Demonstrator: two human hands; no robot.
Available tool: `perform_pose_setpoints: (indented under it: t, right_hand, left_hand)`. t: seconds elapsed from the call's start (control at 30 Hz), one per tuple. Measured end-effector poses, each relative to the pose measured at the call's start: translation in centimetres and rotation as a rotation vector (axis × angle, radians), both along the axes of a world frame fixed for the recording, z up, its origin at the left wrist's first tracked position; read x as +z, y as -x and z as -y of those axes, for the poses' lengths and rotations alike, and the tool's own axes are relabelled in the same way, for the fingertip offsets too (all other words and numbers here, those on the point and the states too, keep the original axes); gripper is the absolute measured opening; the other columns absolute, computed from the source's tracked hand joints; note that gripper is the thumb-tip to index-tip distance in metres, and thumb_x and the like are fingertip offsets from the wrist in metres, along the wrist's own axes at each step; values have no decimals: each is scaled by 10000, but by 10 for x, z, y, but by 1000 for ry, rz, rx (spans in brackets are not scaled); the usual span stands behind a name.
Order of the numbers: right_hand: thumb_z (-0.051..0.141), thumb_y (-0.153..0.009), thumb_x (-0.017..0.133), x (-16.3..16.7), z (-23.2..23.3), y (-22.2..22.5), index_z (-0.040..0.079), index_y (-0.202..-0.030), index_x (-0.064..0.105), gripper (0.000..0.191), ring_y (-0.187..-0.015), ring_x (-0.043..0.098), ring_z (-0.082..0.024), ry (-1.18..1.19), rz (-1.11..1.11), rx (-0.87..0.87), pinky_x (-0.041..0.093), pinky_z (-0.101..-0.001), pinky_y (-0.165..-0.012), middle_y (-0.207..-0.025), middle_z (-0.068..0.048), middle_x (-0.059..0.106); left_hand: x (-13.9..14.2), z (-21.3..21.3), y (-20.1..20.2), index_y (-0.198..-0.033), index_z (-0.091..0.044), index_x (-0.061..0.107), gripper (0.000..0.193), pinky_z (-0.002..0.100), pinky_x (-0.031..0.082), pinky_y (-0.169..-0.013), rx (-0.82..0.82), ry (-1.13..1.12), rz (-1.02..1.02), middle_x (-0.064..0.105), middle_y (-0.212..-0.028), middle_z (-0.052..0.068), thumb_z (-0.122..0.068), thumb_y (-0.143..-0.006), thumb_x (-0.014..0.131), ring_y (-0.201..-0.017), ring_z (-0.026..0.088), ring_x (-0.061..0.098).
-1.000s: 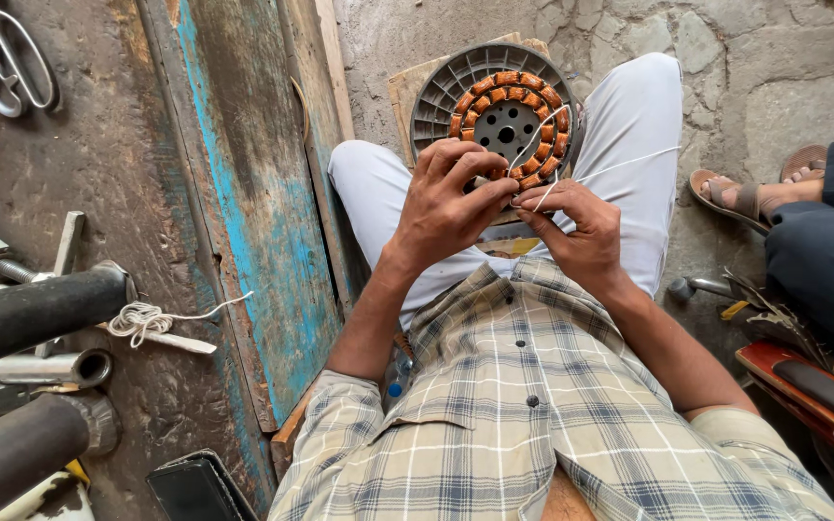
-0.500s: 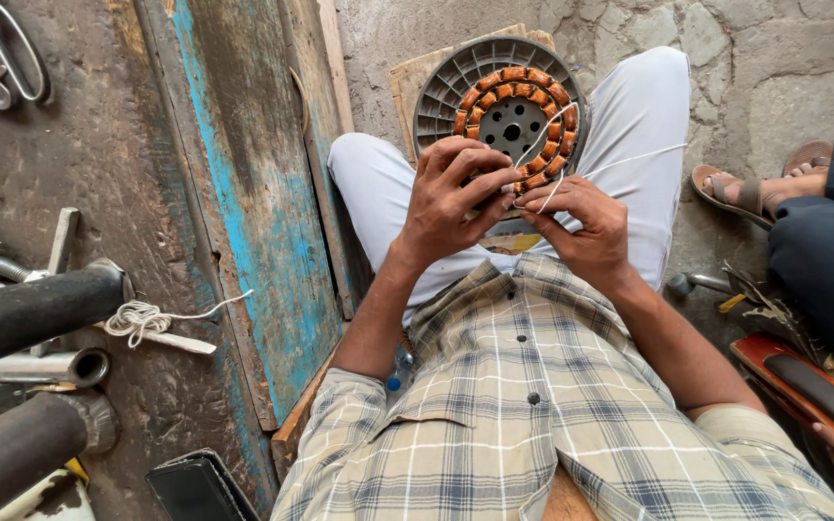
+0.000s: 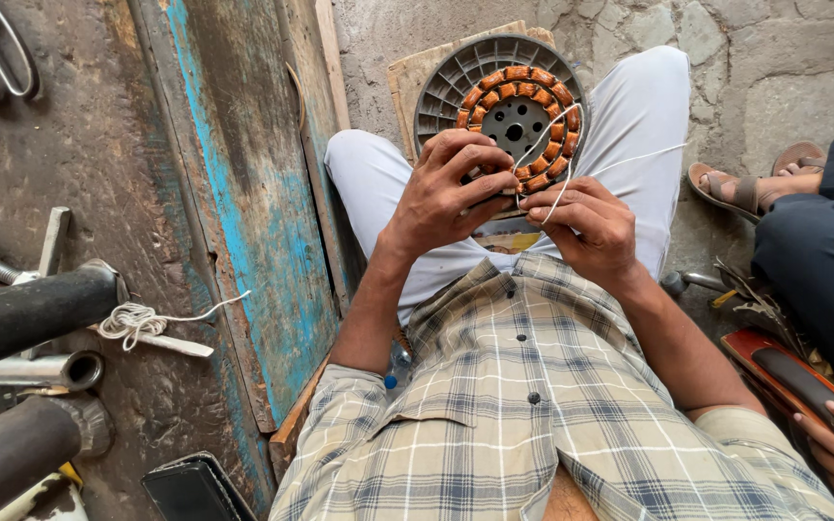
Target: The person sits on the ground with a motor stator on their lap and ties white cord around the copper windings, looping and knotting the string by hand to secure the coils, working around the stator and pulling the cord tight.
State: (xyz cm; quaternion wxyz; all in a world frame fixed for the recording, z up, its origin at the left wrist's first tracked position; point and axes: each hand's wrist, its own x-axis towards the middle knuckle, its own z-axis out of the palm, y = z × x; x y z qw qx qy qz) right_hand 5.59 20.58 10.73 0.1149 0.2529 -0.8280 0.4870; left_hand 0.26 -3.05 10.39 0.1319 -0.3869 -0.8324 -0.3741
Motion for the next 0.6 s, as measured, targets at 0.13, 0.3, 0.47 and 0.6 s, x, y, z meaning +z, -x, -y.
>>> perform_pose_setpoints:
  t: [0.13, 0.3, 0.47, 0.6]
  right_hand:
    - [-41, -821, 811, 6, 2, 0, 45, -971, 712, 199, -979, 710, -284, -159, -211, 23, 531, -403, -883, -1028, -93, 768]
    - [-42, -853, 819, 7, 10, -1, 51, -1003, 671, 230, -948, 681, -292, -101, -216, -24, 539, -394, -876, -1007, -66, 743]
    - [-63, -833, 831, 6, 18, -5, 31, -961, 681, 219, -890, 667, -258, -45, -144, -35, 550, -372, -784, -941, -82, 731]
    - [-62, -833, 838, 9, 13, 8, 18, -943, 681, 208, -870, 677, -254, 15, -87, 13, 553, -361, -774, -914, -92, 724]
  left_hand:
    - [-1, 1, 0, -1134, -187, 720, 258, 452, 427, -1166, 3, -17, 18, 643, -1225, -14, -239, -911, 840, -1282, 222, 542]
    - [0, -2, 0, -1122, -188, 716, 261, 459, 430, -1157, 15, -35, 3, 638, -1222, -21, -252, -900, 838, -1269, 218, 544]
    - [-1, -2, -1, -1120, -192, 723, 255, 455, 429, -1154, 21, -3, 6, 640, -1215, -21, -246, -899, 837, -1266, 220, 547]
    - [-6, -2, -1, -1120, -194, 723, 256, 461, 425, -1185, 25, -35, 4, 645, -1221, -22, -254, -901, 840, -1269, 219, 554]
